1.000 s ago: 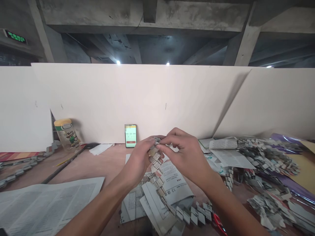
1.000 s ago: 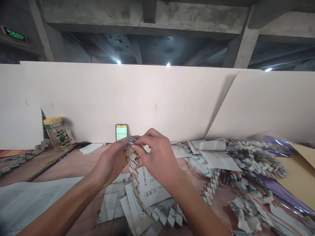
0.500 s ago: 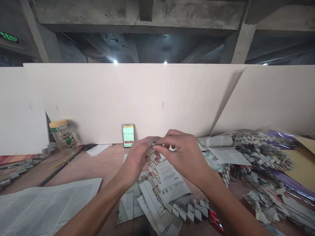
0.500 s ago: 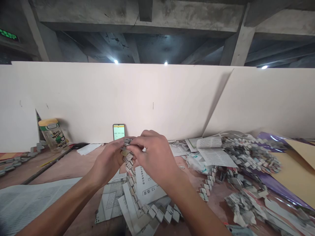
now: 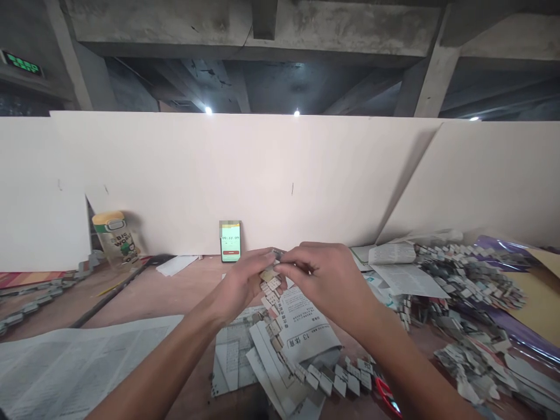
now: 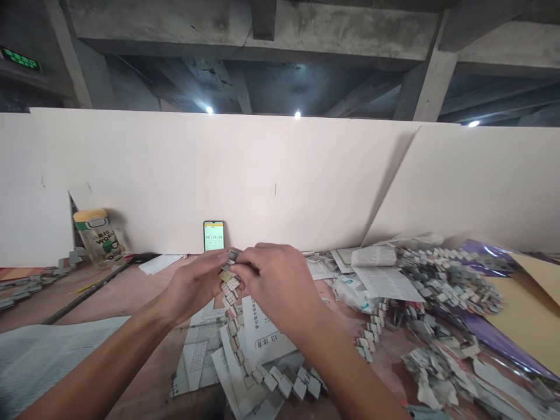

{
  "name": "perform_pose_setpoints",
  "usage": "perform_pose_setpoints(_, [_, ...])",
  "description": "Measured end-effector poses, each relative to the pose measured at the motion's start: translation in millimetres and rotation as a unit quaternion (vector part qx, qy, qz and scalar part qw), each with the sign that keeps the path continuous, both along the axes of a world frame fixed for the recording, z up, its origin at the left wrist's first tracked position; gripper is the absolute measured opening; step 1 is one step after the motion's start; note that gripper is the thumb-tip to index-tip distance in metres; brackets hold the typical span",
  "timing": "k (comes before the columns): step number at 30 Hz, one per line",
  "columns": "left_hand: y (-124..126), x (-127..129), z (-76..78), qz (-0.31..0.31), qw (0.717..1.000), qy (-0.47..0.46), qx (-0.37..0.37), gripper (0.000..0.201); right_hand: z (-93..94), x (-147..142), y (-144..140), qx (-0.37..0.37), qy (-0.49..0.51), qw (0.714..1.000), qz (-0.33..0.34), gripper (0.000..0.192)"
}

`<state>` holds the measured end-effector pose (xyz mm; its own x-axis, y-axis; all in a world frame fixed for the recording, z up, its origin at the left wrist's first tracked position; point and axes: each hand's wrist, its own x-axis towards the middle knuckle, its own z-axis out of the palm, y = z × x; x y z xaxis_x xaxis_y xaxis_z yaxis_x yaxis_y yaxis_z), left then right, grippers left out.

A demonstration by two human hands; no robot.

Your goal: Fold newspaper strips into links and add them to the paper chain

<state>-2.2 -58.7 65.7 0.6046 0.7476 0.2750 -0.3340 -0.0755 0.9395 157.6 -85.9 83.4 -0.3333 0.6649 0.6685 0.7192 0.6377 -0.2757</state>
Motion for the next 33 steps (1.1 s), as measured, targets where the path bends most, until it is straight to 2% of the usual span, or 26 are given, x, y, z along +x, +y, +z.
perform_pose_setpoints(4, [-0.3, 1.3, 1.6, 0.027, 0.999, -0.042, 0.022, 0.026, -0.2, 0.7, -1.2, -0.008, 0.05, 0.999, 0.021, 0.01])
perform_pose_setpoints(14, [-3.8, 1.3, 4.9, 0.038, 0.996, -0.041, 0.066, 0.026, -0.3, -1.3, -2.7, 0.04, 0.057, 0.996, 0.054, 0.018])
perform_pose_setpoints(17, [-4.2, 1.9, 5.1, 0.055, 0.993, -0.039, 0.092, 0.025, 1.0, -0.3, -2.7, 0.01, 0.1, 0.993, 0.065, 0.011])
perform_pose_setpoints(21, [-7.1, 2.6, 1.9, 0.084, 0.99, -0.041, 0.107, 0.023, 4.4, 4.4, -1.5, -0.04, 0.152, 0.987, 0.045, 0.009])
perform_pose_setpoints(29, [-8.1, 0.6, -5.8, 0.062, 0.995, -0.031, 0.076, 0.014, 7.9, 6.0, -3.7, -0.063, 0.148, 0.985, 0.068, 0.013])
perform_pose_setpoints(33, [-8.1, 3.4, -2.6, 0.068, 0.995, -0.035, 0.067, 0.023, 8.6, 2.8, -5.7, -0.068, 0.148, 0.984, 0.067, 0.013])
